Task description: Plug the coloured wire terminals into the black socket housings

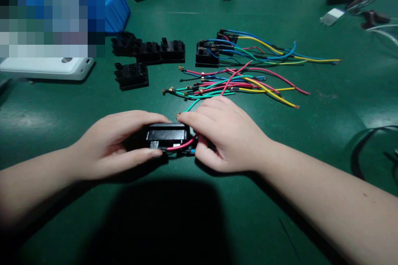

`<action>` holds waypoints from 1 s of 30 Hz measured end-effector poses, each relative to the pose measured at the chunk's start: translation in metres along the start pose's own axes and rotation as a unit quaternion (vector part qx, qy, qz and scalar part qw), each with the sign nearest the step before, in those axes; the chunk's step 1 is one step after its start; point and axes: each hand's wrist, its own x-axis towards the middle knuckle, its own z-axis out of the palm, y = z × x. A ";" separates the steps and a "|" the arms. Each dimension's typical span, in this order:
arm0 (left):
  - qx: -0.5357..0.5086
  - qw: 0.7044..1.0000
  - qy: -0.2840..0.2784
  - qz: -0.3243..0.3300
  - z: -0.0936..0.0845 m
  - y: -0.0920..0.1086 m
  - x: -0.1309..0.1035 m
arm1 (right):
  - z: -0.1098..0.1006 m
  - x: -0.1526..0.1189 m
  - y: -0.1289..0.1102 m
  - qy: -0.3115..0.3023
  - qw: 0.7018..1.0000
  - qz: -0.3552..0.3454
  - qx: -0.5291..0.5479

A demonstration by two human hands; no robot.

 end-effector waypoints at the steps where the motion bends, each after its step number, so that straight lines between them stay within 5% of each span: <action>1: 0.005 1.000 0.004 -0.002 0.000 0.000 0.000 | 0.000 0.000 0.000 -0.005 1.000 0.001 -0.002; 30: -0.054 0.996 0.016 -0.071 -0.002 0.002 0.004 | -0.001 -0.005 -0.004 0.073 0.991 0.018 -0.114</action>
